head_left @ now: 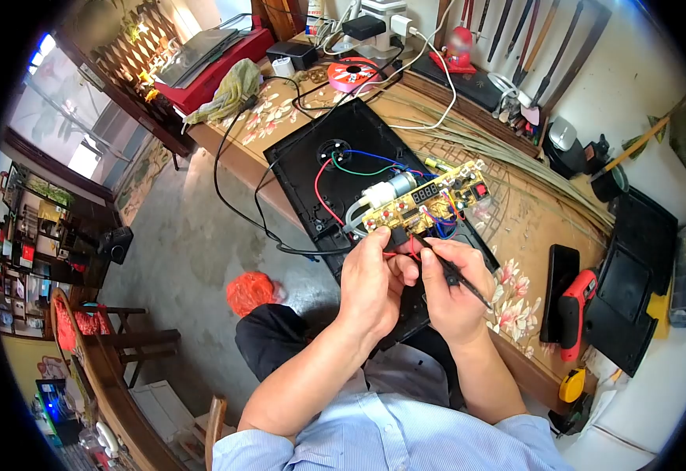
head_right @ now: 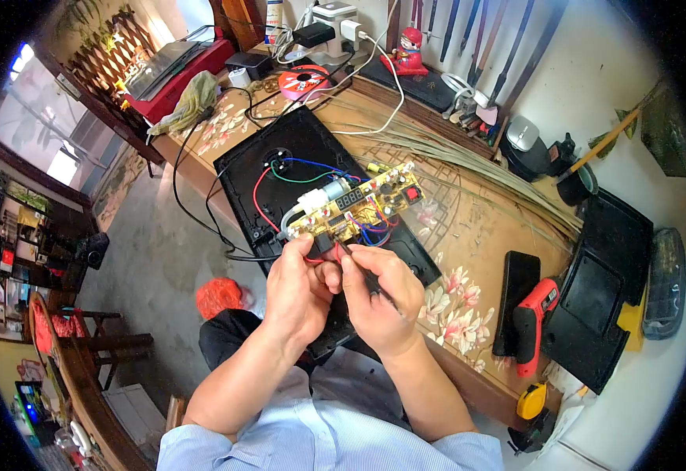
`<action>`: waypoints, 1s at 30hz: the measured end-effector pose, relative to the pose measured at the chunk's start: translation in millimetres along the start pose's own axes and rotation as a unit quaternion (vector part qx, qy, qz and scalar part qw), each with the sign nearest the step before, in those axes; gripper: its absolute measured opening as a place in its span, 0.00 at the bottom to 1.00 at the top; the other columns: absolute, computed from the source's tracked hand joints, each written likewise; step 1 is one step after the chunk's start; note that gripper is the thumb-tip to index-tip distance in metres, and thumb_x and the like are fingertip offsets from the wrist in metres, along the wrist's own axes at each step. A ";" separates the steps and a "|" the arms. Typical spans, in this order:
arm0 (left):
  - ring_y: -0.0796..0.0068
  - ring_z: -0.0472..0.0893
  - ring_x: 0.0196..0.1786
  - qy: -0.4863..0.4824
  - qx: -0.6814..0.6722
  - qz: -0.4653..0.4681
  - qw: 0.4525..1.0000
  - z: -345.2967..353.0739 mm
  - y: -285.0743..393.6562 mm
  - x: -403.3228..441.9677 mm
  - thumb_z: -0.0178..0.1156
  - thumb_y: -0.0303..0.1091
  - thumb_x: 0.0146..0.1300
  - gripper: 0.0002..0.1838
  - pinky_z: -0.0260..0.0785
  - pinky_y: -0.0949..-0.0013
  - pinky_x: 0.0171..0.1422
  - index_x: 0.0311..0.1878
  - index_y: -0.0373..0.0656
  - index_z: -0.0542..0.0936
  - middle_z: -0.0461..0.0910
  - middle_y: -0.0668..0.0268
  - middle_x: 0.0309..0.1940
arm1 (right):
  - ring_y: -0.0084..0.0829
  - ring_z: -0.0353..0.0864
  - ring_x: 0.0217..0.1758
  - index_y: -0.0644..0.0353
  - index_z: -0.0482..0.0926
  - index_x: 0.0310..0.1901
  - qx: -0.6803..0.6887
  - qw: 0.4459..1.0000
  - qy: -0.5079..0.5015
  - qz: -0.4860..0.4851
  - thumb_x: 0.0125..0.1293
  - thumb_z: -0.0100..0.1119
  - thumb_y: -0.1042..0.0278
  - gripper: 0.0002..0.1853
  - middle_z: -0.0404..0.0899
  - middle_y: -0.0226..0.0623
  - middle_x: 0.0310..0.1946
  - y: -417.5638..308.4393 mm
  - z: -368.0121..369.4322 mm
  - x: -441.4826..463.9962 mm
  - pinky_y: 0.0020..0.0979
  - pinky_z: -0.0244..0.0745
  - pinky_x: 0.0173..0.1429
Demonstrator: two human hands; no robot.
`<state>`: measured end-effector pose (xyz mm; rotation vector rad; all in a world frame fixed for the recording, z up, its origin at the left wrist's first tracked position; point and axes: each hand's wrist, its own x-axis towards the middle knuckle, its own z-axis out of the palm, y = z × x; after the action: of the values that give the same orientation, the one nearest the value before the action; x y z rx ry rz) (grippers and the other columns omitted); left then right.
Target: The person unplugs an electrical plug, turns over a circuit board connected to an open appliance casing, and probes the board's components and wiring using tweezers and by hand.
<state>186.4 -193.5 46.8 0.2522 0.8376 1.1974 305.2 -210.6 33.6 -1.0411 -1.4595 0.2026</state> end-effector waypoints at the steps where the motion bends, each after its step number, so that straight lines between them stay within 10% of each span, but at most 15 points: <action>1: 0.75 0.77 0.24 -0.001 -0.001 0.001 1.000 0.5 1.3 0.0 0.49 0.41 0.75 0.16 0.69 0.70 0.29 0.45 0.35 0.75 0.82 0.59 0.34 | 0.38 0.87 0.37 0.66 0.78 0.39 0.000 1.000 0.000 -0.001 0.58 0.69 0.82 0.09 0.85 0.45 0.37 0.5 -0.3 0.0 0.31 0.82 0.43; 30: 0.74 0.77 0.25 -0.025 -0.042 -0.079 0.996 -4.3 9.6 0.0 0.42 0.43 0.74 0.20 0.72 0.71 0.32 0.54 0.39 0.75 0.83 0.61 0.39 | 0.35 0.87 0.41 0.65 0.76 0.43 0.060 0.994 0.015 0.095 0.61 0.69 0.78 0.12 0.85 0.45 0.40 2.0 0.6 -9.6 0.32 0.81 0.47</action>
<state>176.6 -190.9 49.4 0.1441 0.7476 1.0706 304.0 -215.7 25.3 -1.0791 -1.3041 0.4042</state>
